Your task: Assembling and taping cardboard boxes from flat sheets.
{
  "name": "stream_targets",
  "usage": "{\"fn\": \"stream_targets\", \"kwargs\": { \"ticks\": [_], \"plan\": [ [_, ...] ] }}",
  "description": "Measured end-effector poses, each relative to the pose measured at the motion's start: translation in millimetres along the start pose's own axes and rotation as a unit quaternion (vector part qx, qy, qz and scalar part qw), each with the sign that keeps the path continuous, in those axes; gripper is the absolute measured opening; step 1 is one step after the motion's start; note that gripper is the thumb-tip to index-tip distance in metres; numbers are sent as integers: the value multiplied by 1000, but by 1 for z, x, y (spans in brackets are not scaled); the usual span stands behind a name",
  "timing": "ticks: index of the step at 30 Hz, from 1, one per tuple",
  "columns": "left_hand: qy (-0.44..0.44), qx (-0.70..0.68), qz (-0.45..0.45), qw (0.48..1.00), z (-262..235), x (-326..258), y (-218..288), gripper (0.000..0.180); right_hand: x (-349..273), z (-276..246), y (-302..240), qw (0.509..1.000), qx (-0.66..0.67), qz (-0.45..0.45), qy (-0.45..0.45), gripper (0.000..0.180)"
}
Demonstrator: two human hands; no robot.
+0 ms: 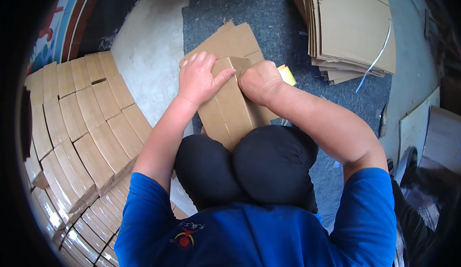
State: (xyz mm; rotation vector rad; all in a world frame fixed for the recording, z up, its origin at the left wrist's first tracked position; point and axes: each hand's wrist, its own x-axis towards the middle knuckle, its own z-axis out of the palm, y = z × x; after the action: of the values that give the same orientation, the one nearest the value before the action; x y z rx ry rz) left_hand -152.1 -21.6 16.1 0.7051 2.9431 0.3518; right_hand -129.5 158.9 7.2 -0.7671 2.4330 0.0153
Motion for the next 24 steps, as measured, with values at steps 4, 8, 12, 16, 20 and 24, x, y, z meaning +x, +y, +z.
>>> {"fn": "stream_targets", "kwargs": {
  "ticks": [4,8,12,16,20,24],
  "plan": [
    [-34,6,-45,998,2,13,4,54,10,-8,9,997,25,18,77,14],
    [23,-207,-172,963,18,30,-19,44,7,-35,13,975,22,124,185,10],
    [213,-311,-253,891,-6,-2,-40,32,-49,-92,36,939,112,165,279,24],
    [20,-551,-302,778,-85,-44,8,43,-120,-97,54,807,427,56,404,27],
    [-49,-769,-206,604,-130,-82,61,62,-160,-78,38,655,628,-95,410,28],
    [-62,-845,-115,519,-168,-123,103,67,-190,-81,11,660,613,-152,407,34]
  ]
}}
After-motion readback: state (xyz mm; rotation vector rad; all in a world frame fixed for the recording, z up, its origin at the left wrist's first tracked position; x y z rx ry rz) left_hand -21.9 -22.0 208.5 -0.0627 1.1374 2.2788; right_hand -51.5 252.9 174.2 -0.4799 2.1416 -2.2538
